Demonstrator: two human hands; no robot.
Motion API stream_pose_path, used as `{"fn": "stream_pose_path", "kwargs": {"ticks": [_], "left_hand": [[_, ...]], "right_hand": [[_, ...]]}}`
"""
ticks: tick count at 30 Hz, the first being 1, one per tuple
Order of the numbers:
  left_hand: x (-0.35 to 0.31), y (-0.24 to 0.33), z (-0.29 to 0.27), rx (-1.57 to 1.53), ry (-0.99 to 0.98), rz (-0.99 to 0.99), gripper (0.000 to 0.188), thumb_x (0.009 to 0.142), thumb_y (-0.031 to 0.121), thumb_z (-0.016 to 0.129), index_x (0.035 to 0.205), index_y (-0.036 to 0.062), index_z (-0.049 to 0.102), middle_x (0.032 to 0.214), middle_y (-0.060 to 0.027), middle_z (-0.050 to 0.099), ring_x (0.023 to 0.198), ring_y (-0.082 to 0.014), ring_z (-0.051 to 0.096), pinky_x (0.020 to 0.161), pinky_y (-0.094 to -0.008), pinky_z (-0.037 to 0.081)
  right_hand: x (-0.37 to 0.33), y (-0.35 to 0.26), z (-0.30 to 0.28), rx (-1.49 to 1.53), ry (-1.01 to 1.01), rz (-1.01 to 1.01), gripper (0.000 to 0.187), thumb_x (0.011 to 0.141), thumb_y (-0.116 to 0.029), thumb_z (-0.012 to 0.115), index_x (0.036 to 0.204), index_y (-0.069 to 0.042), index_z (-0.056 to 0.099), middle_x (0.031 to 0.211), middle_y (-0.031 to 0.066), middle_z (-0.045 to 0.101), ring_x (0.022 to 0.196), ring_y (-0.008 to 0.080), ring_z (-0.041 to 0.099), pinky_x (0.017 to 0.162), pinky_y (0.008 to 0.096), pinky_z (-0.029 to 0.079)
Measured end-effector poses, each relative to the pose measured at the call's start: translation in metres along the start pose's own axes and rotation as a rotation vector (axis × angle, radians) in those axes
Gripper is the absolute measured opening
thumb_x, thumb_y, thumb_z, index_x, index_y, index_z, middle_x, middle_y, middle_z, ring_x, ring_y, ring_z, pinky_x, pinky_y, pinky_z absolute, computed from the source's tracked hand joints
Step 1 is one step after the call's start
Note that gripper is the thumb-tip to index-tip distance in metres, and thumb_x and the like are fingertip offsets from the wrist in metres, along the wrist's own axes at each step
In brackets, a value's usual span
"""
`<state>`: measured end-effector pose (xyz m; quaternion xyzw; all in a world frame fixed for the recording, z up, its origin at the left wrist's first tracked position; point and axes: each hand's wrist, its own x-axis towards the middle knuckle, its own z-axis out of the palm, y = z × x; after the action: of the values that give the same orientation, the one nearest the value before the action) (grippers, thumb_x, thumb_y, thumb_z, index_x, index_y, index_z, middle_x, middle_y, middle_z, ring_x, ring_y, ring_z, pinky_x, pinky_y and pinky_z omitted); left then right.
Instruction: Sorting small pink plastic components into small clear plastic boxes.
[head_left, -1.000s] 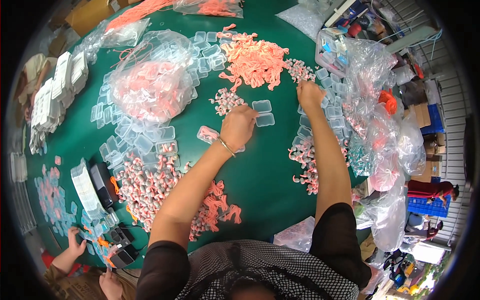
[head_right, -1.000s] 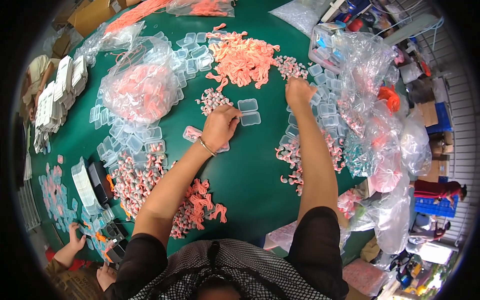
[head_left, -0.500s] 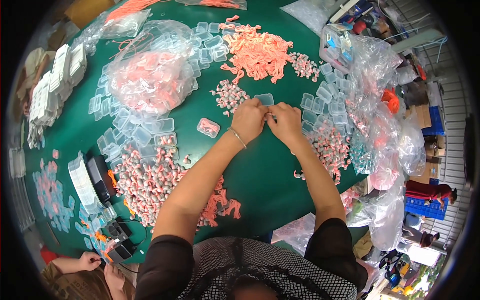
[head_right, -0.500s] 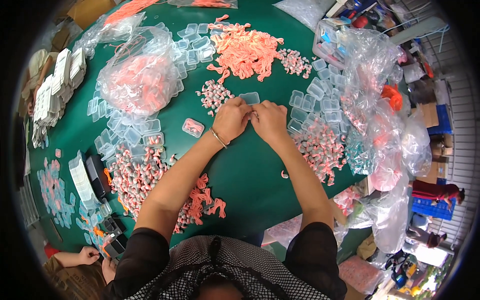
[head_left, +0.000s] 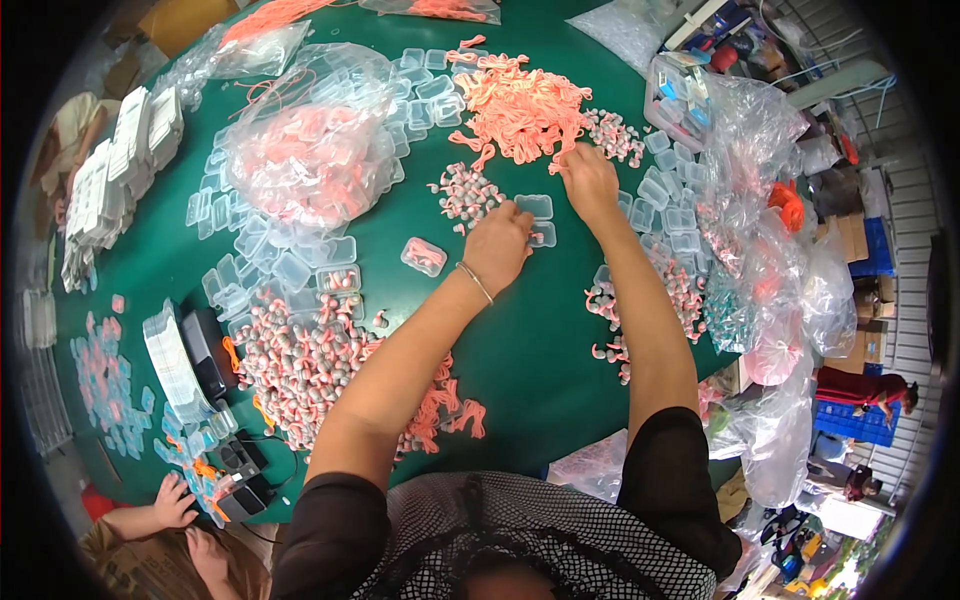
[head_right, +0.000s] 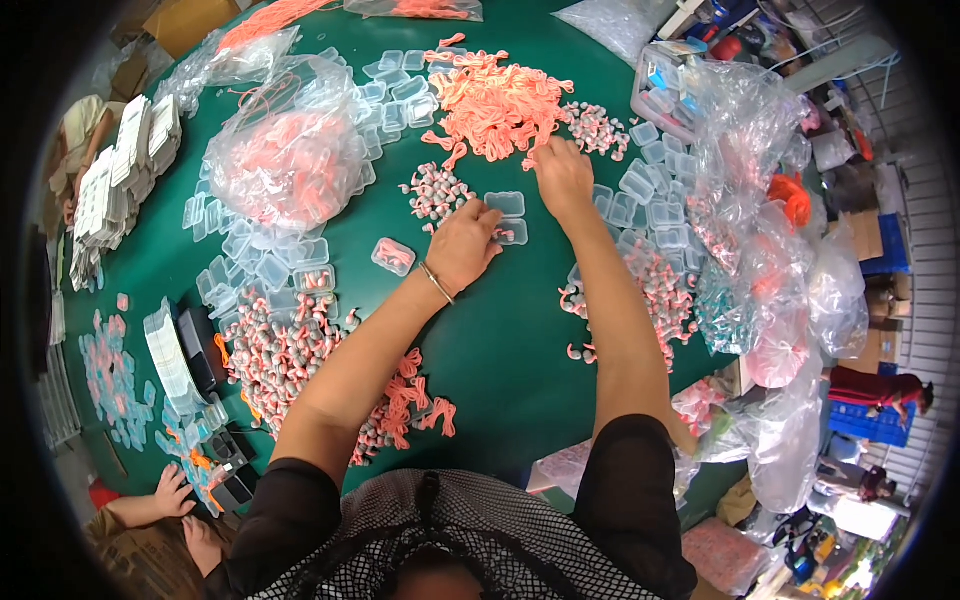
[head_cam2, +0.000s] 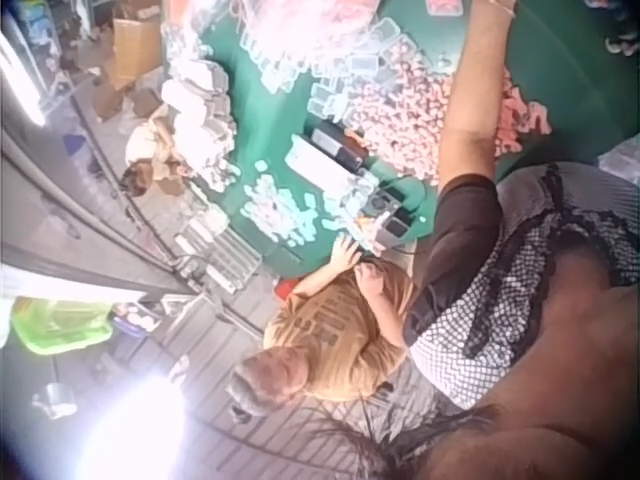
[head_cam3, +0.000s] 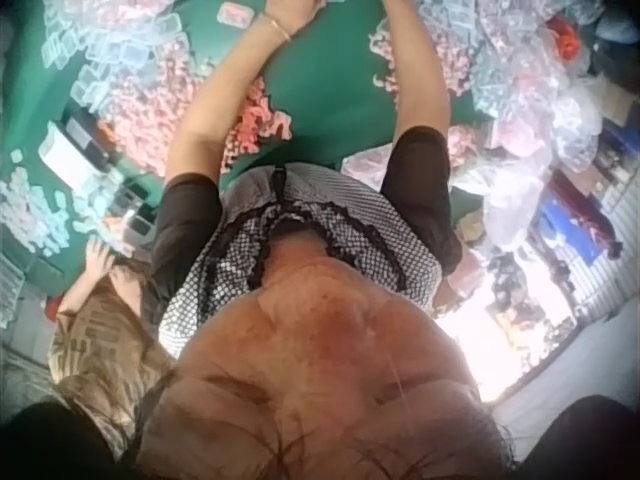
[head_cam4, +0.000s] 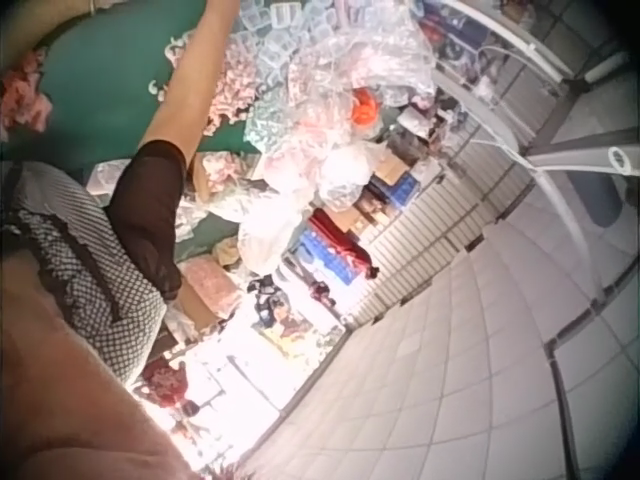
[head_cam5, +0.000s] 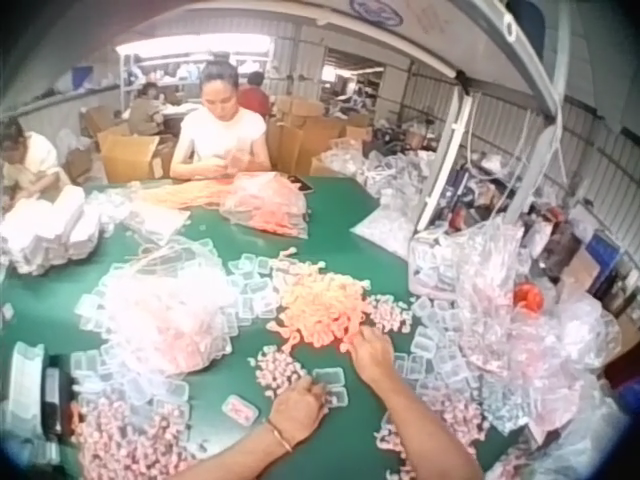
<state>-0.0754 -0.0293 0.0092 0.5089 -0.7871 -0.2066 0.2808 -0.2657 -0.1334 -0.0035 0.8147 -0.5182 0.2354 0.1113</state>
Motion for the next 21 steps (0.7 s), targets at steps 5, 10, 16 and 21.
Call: {"fn": "stream_pose_path", "kwargs": {"ticks": [5, 10, 16, 21], "left_hand": [[-0.001, -0.003, 0.004, -0.007, -0.017, -0.019, 0.043, 0.065, 0.006, 0.077, 0.105, 0.0021, 0.062, 0.098, -0.0116, 0.057, 0.091, -0.0300, 0.060, 0.078, -0.0383, 0.050], [-0.001, -0.003, 0.004, -0.041, 0.001, -0.013, 0.046, 0.064, 0.005, 0.078, 0.106, 0.0024, 0.060, 0.096, -0.0123, 0.057, 0.092, -0.0311, 0.059, 0.078, -0.0384, 0.050], [0.001, -0.002, 0.001, -0.121, 0.038, -0.026, 0.050, 0.062, 0.005, 0.079, 0.107, 0.0028, 0.056, 0.094, -0.0133, 0.058, 0.090, -0.0337, 0.059, 0.077, -0.0409, 0.049], [0.000, -0.003, 0.000, -0.087, -0.001, -0.029, 0.051, 0.063, 0.004, 0.079, 0.108, 0.0026, 0.056, 0.094, -0.0138, 0.058, 0.090, -0.0339, 0.060, 0.077, -0.0410, 0.050]], "right_hand": [[-0.026, -0.011, -0.024, 0.161, -0.106, 0.125, 0.015, 0.078, -0.012, 0.068, 0.091, -0.009, 0.061, 0.078, 0.0036, 0.058, 0.079, 0.0246, 0.059, 0.071, 0.0405, 0.046], [-0.045, -0.042, -0.056, 0.749, -0.200, 0.335, 0.015, 0.077, -0.008, 0.068, 0.089, -0.006, 0.059, 0.077, 0.0057, 0.060, 0.075, 0.0273, 0.059, 0.068, 0.0393, 0.047], [-0.054, -0.056, -0.053, 0.514, -0.184, -0.032, 0.011, 0.077, -0.005, 0.066, 0.087, -0.006, 0.062, 0.080, 0.0070, 0.058, 0.079, 0.0289, 0.058, 0.069, 0.0391, 0.046], [-0.056, -0.055, -0.054, 0.466, -0.143, -0.078, 0.018, 0.076, -0.005, 0.066, 0.093, -0.007, 0.062, 0.094, 0.0086, 0.059, 0.088, 0.0302, 0.056, 0.071, 0.0401, 0.047]]}}
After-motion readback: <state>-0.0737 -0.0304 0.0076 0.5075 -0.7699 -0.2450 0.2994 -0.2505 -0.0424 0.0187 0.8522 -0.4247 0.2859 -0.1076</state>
